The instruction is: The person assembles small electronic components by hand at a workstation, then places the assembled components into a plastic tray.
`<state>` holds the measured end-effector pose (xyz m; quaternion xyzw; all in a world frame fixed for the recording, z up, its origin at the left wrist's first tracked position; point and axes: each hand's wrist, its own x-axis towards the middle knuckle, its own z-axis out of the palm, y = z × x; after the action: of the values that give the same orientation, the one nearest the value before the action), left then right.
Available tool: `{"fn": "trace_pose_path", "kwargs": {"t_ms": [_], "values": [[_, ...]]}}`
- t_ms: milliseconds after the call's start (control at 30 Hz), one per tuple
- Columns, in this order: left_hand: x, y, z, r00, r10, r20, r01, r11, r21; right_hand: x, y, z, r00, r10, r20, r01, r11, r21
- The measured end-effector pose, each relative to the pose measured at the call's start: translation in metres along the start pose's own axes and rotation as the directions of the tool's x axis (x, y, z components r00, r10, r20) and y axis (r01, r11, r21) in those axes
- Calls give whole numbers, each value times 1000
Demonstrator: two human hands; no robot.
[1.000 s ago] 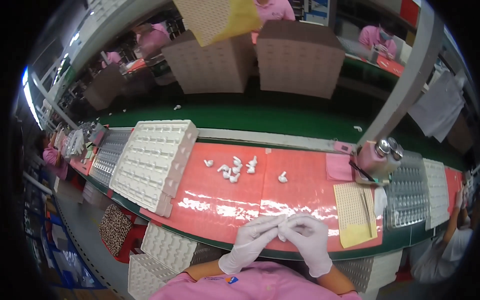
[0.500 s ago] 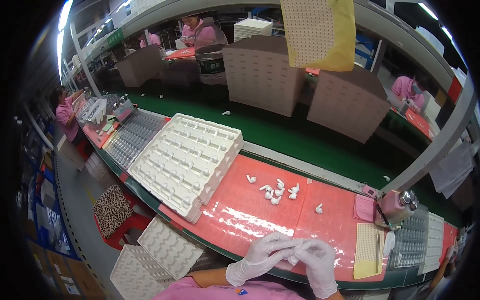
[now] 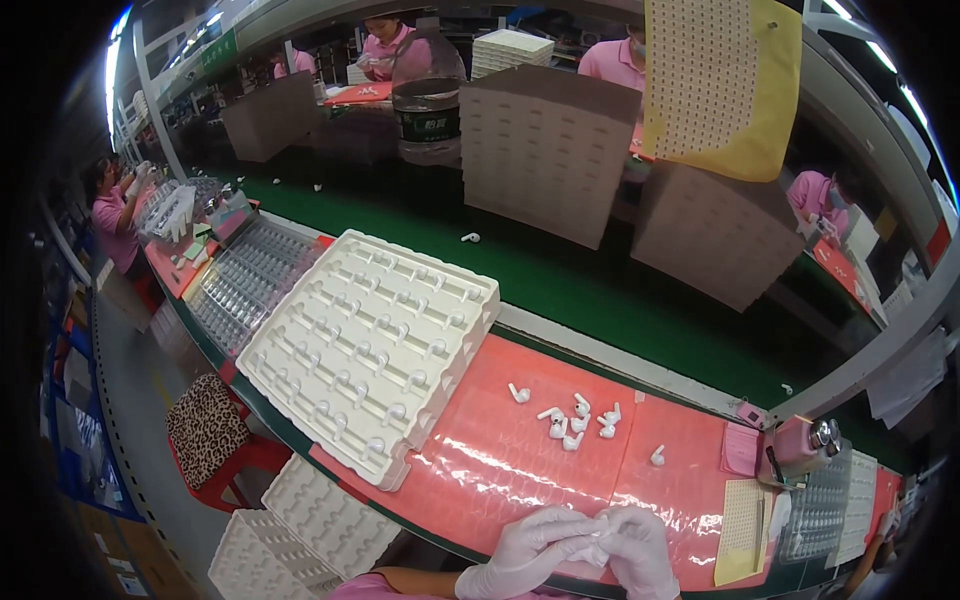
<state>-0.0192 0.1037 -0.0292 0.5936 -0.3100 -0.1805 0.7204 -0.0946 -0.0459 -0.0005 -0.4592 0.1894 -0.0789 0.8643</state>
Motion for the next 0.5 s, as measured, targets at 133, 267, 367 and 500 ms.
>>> {"fn": "trace_pose_path", "kwargs": {"t_ms": [133,267,367,500], "values": [[1,7,-2,1000,-18,9,18,1000,17,-2,2,5,997,-45,-55,42,998,-45],[3,19,5,996,-89,-32,88,996,-27,-4,-1,4,997,-25,-76,21,998,-56],[3,27,8,990,-132,-53,131,991,-23,-6,-4,4,997,0,-71,-7,995,-99],[5,30,6,991,-132,16,132,991,26,-10,-9,9,992,-55,-115,35,985,-168]]}}
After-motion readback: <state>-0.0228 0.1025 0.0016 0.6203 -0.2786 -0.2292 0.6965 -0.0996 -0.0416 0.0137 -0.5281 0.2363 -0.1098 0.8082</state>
